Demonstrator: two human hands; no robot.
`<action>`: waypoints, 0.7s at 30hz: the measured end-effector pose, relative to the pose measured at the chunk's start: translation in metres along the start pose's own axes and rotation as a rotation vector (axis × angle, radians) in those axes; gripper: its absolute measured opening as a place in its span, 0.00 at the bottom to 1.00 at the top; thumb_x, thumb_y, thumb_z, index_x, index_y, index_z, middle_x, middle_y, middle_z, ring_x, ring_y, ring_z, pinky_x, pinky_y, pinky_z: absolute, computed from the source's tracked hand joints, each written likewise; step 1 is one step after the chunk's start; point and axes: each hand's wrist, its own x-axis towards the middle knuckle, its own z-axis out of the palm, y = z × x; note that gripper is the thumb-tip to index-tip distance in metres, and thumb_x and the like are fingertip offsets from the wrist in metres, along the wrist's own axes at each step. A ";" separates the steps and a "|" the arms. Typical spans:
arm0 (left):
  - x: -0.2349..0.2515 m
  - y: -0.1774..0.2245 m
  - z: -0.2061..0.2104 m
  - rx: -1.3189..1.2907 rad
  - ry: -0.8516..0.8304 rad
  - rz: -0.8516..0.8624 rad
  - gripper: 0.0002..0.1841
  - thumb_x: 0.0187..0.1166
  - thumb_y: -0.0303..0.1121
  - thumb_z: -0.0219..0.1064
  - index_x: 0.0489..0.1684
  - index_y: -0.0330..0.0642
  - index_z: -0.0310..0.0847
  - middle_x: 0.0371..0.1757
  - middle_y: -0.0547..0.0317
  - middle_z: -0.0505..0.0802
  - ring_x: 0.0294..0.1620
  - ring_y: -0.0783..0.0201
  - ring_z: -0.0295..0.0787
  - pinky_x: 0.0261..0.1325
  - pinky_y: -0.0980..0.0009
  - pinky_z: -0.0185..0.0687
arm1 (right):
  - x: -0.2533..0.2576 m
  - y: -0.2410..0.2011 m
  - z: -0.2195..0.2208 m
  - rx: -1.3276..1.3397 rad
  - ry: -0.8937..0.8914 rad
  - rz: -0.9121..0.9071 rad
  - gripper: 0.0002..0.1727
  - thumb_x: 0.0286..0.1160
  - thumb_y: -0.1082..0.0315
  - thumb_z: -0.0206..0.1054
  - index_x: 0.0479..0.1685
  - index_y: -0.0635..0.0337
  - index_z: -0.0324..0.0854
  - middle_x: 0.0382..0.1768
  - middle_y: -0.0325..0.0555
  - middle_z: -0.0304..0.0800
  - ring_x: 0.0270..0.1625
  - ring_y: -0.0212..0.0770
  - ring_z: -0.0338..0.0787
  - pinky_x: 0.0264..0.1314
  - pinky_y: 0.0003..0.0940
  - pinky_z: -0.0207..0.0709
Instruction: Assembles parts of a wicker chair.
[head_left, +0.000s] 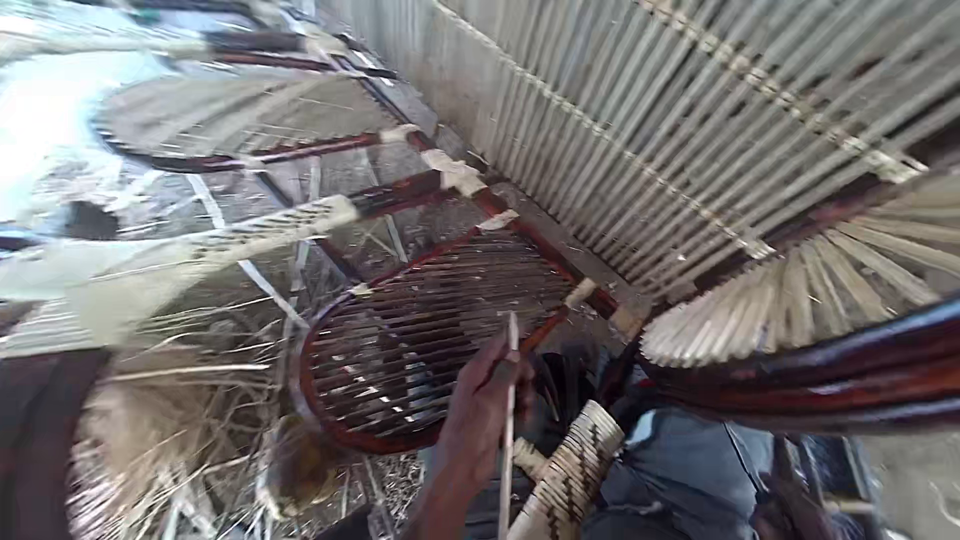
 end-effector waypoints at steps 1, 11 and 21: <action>-0.001 -0.005 0.001 0.014 0.005 -0.033 0.20 0.94 0.33 0.49 0.81 0.49 0.74 0.32 0.57 0.85 0.19 0.67 0.77 0.19 0.74 0.75 | -0.020 0.016 0.000 -0.001 0.053 0.108 0.27 0.85 0.63 0.62 0.74 0.77 0.71 0.47 0.65 0.89 0.43 0.51 0.92 0.49 0.51 0.87; 0.006 -0.043 0.014 0.037 -0.075 0.003 0.16 0.83 0.18 0.46 0.56 0.36 0.79 0.35 0.69 0.91 0.27 0.74 0.86 0.30 0.78 0.84 | -0.082 0.037 0.053 -0.005 0.243 0.609 0.27 0.77 0.68 0.67 0.75 0.69 0.73 0.49 0.59 0.93 0.45 0.56 0.94 0.50 0.59 0.87; -0.005 -0.061 0.023 0.317 0.041 0.050 0.23 0.95 0.32 0.46 0.87 0.38 0.60 0.32 0.65 0.82 0.11 0.74 0.69 0.11 0.79 0.69 | -0.091 0.061 -0.023 -0.189 0.157 0.502 0.24 0.76 0.67 0.64 0.73 0.60 0.78 0.50 0.52 0.93 0.46 0.52 0.94 0.50 0.57 0.88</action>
